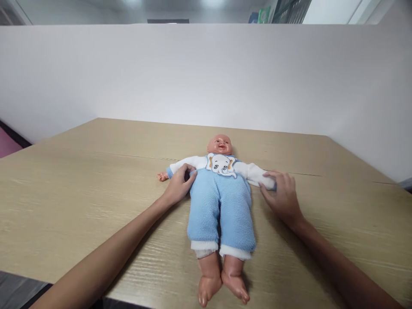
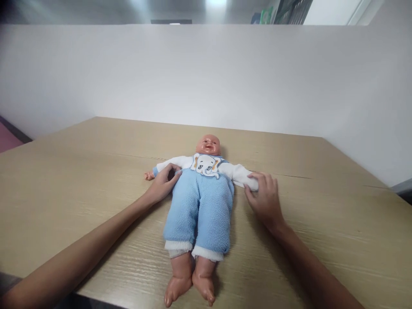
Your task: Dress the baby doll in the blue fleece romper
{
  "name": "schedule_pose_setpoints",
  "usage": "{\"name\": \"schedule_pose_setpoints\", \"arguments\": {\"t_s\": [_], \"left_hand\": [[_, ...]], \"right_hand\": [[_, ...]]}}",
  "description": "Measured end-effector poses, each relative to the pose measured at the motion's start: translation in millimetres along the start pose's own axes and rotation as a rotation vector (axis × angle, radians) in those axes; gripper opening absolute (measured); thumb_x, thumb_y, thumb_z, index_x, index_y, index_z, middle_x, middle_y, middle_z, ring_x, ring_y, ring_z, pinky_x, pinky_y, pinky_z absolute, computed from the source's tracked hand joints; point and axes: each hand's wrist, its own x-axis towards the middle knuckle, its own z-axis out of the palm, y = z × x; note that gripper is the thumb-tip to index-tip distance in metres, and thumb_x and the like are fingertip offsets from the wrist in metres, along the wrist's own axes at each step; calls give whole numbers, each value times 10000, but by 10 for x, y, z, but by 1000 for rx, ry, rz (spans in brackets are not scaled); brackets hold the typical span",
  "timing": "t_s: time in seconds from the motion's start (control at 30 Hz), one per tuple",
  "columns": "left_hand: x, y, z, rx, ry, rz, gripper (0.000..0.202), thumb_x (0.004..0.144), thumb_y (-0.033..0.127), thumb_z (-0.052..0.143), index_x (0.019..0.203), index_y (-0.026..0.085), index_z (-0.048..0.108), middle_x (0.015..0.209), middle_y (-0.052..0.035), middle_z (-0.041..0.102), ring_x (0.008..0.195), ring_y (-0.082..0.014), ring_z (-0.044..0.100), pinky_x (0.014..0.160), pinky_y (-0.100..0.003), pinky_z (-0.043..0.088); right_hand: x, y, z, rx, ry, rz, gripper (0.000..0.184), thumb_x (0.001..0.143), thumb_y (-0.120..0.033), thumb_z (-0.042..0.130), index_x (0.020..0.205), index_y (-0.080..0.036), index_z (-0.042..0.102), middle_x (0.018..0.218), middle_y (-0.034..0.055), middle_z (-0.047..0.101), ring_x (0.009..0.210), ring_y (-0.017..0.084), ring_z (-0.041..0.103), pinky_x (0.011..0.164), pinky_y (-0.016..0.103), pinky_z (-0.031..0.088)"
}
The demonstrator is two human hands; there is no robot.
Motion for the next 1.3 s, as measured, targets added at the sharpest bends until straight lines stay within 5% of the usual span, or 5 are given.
{"name": "schedule_pose_setpoints", "arguments": {"t_s": [0.2,0.47,0.73,1.03,1.3], "left_hand": [[125,476,113,158,170,136,229,1115,401,479,1192,228,609,1210,-88,683,1087,-252,599,1016,-417,483],[642,1109,709,352,-149,509,282,1050,465,625,1219,239,635,1355,-125,647,1329,-321,543,1207,-477,391],[1076,1080,1226,518,-592,572,761,813,515,874,1408,173,547,1425,-183,660,1301,-377,589,1064,-482,453],[984,981,1213,425,-397,551,446,980,480,681,1303,176,629,1293,-161,719,1167,-354,646,977,-468,479],[984,850,1109,-29,-244,495,387,991,434,724,1280,193,636,1246,-102,748,1126,-294,675,989,-407,508]], "right_hand": [[-16,559,-88,6,-155,-26,684,915,-606,733,1491,-266,591,1401,140,708,1274,396,638,1140,579,434],[-5,407,-175,148,-137,118,528,844,-668,803,1190,-276,737,1151,108,776,1084,373,698,1013,556,543],[30,40,-203,724,-19,510,752,739,-606,940,1335,-253,648,1324,127,729,1218,351,723,1074,513,598],[-59,325,-140,829,-219,530,1082,704,-581,978,1590,-350,402,1625,151,540,1418,400,622,1198,595,538],[-16,68,-23,508,-478,269,581,990,-634,673,1482,-334,597,1545,108,621,1453,378,568,1266,644,422]]}}
